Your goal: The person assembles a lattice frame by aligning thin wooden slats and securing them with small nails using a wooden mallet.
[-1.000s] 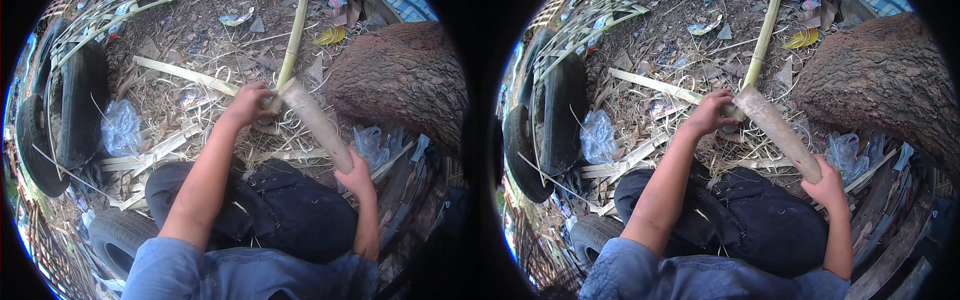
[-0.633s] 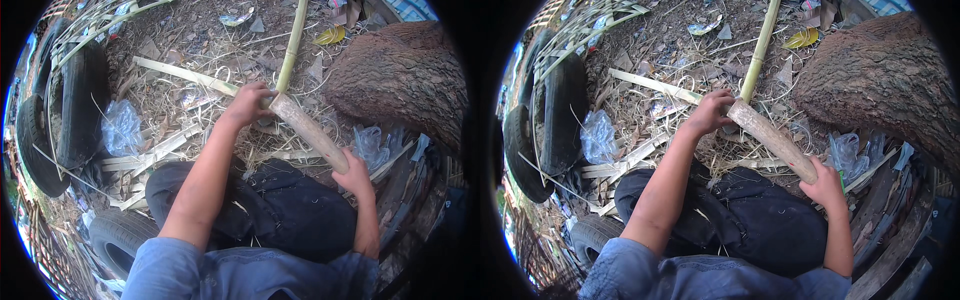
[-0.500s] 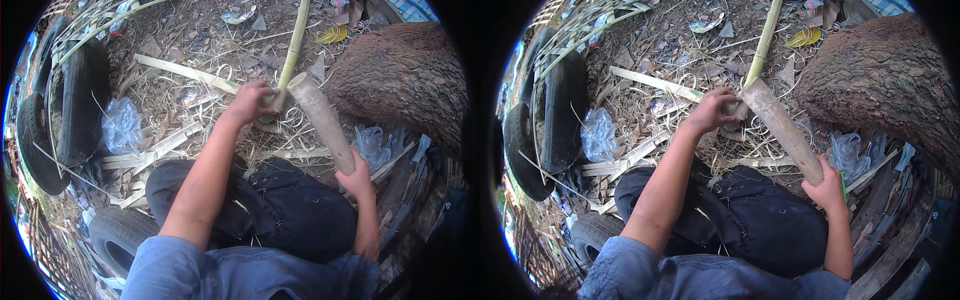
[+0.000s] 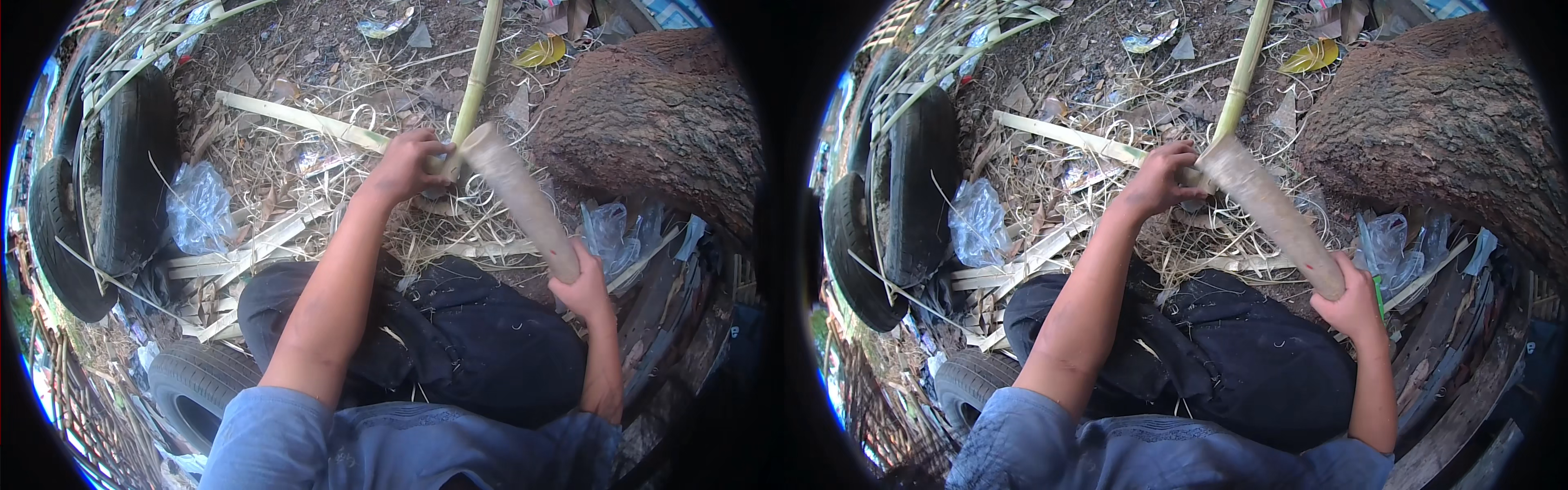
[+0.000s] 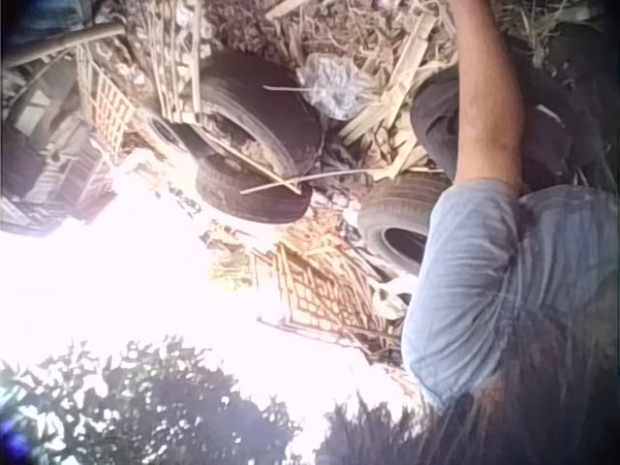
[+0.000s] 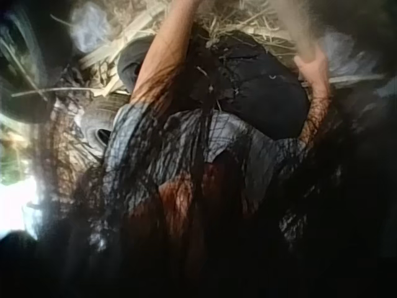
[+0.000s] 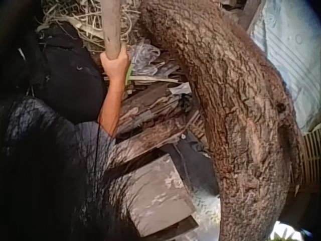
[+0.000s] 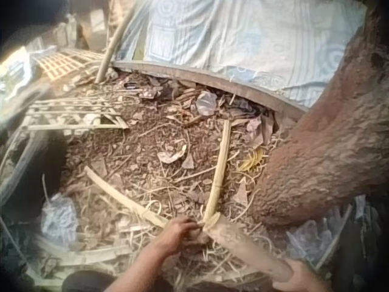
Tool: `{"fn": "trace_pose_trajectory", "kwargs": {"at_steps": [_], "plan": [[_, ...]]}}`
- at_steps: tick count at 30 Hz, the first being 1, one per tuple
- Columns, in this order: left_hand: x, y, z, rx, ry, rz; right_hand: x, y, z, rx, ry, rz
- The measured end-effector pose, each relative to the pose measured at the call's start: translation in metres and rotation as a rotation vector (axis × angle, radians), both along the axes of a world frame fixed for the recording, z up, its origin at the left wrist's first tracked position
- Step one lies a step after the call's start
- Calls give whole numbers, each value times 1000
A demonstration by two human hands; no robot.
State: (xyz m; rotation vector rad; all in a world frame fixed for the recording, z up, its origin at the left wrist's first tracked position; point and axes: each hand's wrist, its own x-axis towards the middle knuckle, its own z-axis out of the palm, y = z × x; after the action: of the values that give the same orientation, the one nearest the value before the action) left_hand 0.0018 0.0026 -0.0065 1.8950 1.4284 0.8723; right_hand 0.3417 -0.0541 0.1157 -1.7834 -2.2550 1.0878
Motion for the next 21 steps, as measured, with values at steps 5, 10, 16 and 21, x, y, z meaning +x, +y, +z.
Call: {"fn": "trace_pose_trajectory", "kwargs": {"at_steps": [5, 10, 16, 21], "plan": [[-2, -1, 0, -29, 38, -7, -1, 4, -4, -27, -209, 34], [0, 2, 2, -56, 23, -19, -1, 0, 1, 16, -83, -75], [-3, 1, 3, -148, 66, -24, 1, -1, -4, 45, -120, -39], [-4, 0, 0, -148, 57, -17, -7, 3, 1, -61, -259, -8]]}}
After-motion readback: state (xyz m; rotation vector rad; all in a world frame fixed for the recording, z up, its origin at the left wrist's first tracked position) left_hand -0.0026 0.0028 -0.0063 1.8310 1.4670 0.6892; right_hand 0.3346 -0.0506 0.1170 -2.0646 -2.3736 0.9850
